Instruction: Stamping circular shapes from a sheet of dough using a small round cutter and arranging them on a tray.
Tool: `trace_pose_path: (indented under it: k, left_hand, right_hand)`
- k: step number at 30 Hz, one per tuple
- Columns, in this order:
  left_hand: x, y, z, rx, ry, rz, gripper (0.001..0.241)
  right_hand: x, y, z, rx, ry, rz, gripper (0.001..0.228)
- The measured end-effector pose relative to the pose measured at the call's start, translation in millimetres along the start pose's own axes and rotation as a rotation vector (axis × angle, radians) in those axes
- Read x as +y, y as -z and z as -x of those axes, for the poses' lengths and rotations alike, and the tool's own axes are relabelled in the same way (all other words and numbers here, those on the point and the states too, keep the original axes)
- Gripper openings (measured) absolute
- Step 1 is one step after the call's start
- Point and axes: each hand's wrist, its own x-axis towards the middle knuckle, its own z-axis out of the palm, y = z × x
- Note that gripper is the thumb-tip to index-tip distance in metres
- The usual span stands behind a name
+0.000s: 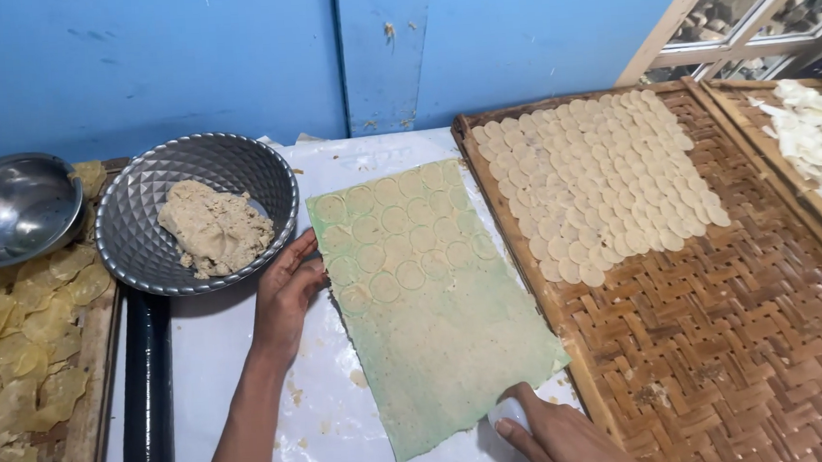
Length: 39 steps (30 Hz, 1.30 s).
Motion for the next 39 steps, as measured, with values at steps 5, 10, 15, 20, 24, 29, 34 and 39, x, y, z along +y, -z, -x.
trace_pose_path:
  k: [5, 10, 15, 20, 24, 29, 34, 39]
  left_hand:
    - [-19, 11, -16, -0.111, -0.028, 0.186, 0.067]
    - [-20, 13, -19, -0.095, 0.001, 0.29, 0.068]
    - [-17, 20, -14, -0.135, 0.043, 0.31, 0.063]
    - [-28, 28, -22, -0.142, -0.04, 0.074, 0.061]
    - [-25, 26, -20, -0.052, -0.037, -0.161, 0.07]
    - [-26, 30, -23, -0.043, -0.037, -0.142, 0.07]
    - [-32, 35, -31, -0.088, -0.06, -0.095, 0.071]
    - [-34, 37, -32, -0.127, -0.094, -0.078, 0.07]
  right_hand:
    - [-18, 12, 4, 0.075, -0.039, -0.029, 0.039]
    - [-35, 26, 6, 0.097, -0.103, 0.053, 0.038]
    - [-56, 36, -10, 0.262, -0.007, 0.109, 0.045]
    - [-106, 40, -50, 0.459, 0.304, 0.139, 0.052]
    - [-126, 35, -97, 0.51, 0.44, 0.285, 0.056]
    - [-158, 43, -113, 0.48, 0.496, 0.317, 0.054]
    - [-166, 43, -128, 0.47, 0.508, 0.317, 0.052]
    - [-167, 37, -143, 0.467, 0.487, 0.535, 0.046]
